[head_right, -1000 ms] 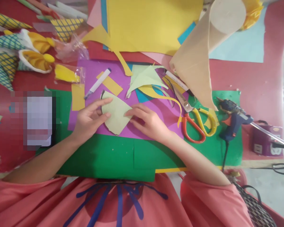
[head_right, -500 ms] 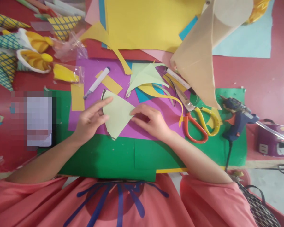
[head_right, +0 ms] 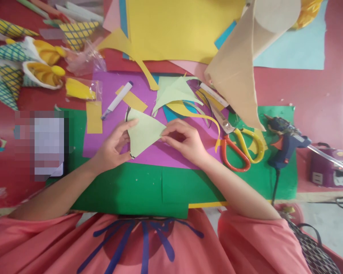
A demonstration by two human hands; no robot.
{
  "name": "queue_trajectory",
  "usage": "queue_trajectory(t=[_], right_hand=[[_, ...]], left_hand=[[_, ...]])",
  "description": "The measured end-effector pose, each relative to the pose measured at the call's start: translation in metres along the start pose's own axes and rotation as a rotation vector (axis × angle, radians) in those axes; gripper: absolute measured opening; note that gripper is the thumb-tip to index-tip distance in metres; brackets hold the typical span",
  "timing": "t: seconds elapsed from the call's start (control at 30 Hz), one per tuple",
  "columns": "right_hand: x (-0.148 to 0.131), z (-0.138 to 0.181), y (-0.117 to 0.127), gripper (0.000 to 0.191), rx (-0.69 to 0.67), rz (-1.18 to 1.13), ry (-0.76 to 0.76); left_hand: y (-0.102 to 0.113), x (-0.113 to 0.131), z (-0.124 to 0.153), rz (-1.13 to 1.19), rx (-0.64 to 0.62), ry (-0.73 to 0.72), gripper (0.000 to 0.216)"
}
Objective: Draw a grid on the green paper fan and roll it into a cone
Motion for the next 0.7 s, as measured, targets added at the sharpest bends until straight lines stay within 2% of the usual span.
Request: queue_trajectory(t=[0.2, 0.37, 0.47, 0.57, 0.7], right_hand=[[-0.005, -0.001, -0.005, 0.007, -0.035, 0.030, 0.050], [-0.011, -0.001, -0.010, 0.007, -0.074, 0.060, 0.100], [-0.013, 0.000, -0.012, 0.007, -0.095, 0.069, 0.110], [-0.008, 0.002, -0.012, 0.010, -0.071, 0.074, 0.039], [0.005, 0.006, -0.011, 0.028, -0.006, -0.059, -0.155]], left_hand=[[0.007, -0.002, -0.002, 0.112, 0.072, -0.021, 0.058], [0.014, 0.004, -0.003, 0.112, 0.200, -0.056, 0.064], [0.014, 0.003, -0.004, 0.114, 0.211, -0.011, 0.073], [0.013, 0.003, -0.004, 0.105, 0.200, 0.021, 0.067], [0.017, 0.006, -0.004, 0.069, 0.252, 0.010, 0.054]])
Point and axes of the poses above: each hand's wrist, its own z-axis away from the middle knuckle, its own y-axis out of the back of the hand, x = y × z, the point moved 9 cm from there along -z, towards the middle knuckle, and after that the axes turned 3 degrees about x, right-handed, at the moved point
